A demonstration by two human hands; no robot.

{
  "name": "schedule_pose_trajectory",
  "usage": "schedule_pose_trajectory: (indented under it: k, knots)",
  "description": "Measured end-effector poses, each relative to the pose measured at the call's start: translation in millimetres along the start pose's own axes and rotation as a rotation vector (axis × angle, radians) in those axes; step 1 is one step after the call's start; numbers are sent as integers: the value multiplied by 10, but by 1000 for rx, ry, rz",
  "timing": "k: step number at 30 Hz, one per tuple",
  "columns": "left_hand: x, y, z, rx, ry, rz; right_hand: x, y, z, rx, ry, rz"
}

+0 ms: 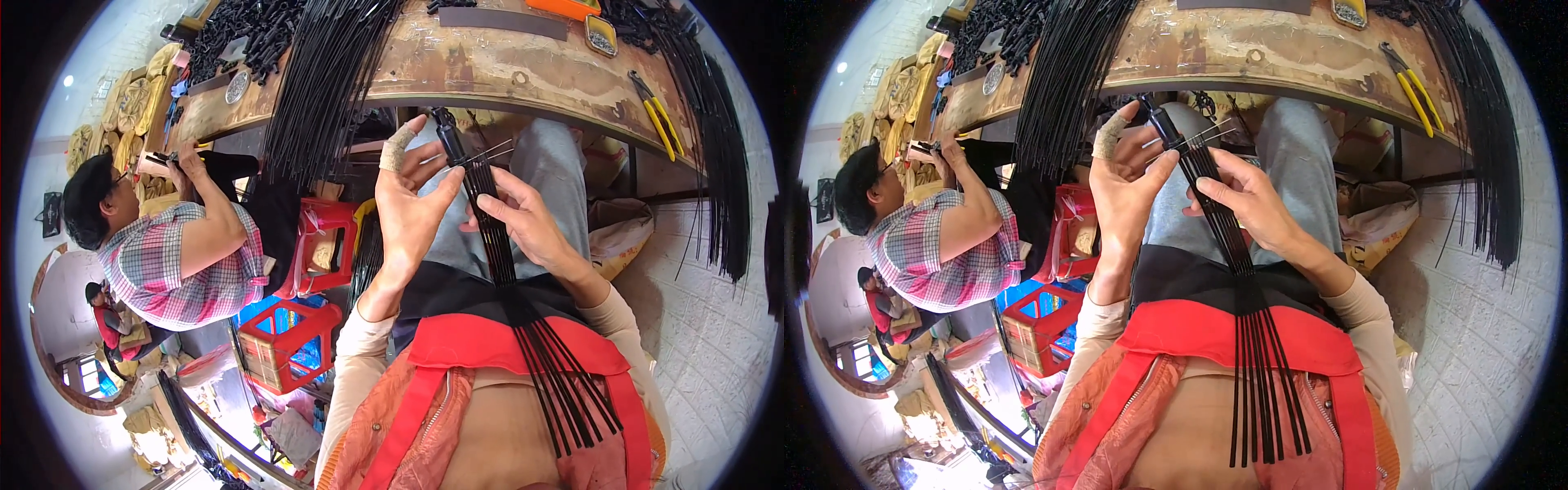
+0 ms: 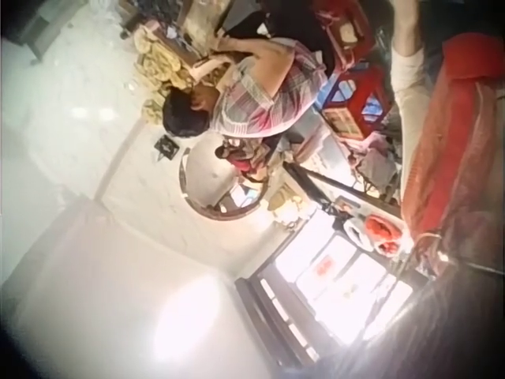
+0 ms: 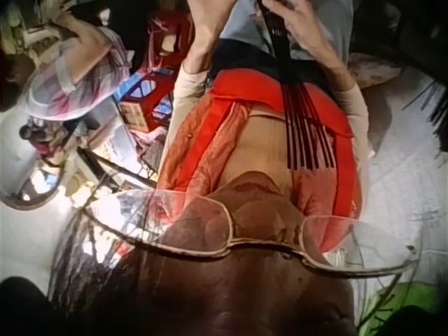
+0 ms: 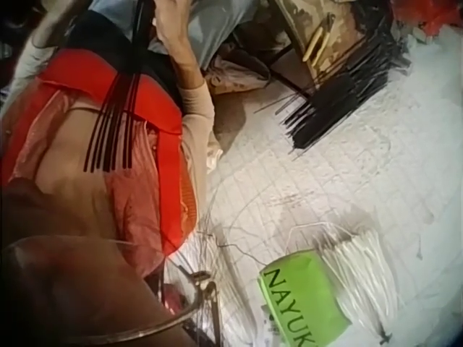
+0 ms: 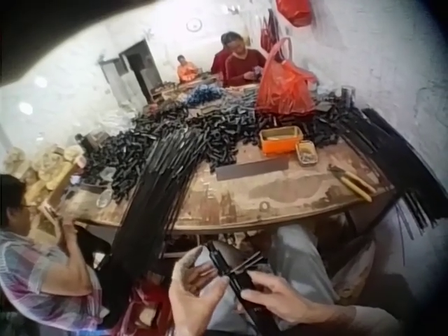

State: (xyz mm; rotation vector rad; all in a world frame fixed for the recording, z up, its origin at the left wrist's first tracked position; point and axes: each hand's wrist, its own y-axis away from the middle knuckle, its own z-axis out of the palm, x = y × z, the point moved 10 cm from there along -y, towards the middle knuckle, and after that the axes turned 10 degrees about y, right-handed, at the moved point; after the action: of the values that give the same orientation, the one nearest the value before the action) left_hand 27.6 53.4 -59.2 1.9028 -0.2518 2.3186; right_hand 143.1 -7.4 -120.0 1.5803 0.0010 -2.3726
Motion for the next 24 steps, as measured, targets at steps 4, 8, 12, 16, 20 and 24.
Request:
schedule_pose_trajectory:
  k: [4, 8, 12, 16, 20, 24]
  knots:
    - [-132, -59, -7, -78, 326, -160, 13, 17, 10, -17, -33, -4]
    - [-204, -137, 39, -238, 445, -221, 33, -4, 6, -66, -29, 0]
    - [-341, -168, 128, -368, 503, -332, 72, -28, 83, -186, -159, 47]
    - [-392, -90, 229, -431, 676, -446, 52, 5, 97, -178, -114, 28]
    - [-324, -87, 156, -384, 562, -370, -7, 42, 92, -126, -49, -23]
    - [-255, -96, 129, -374, 534, -322, -34, 53, 81, -91, 0, -47]
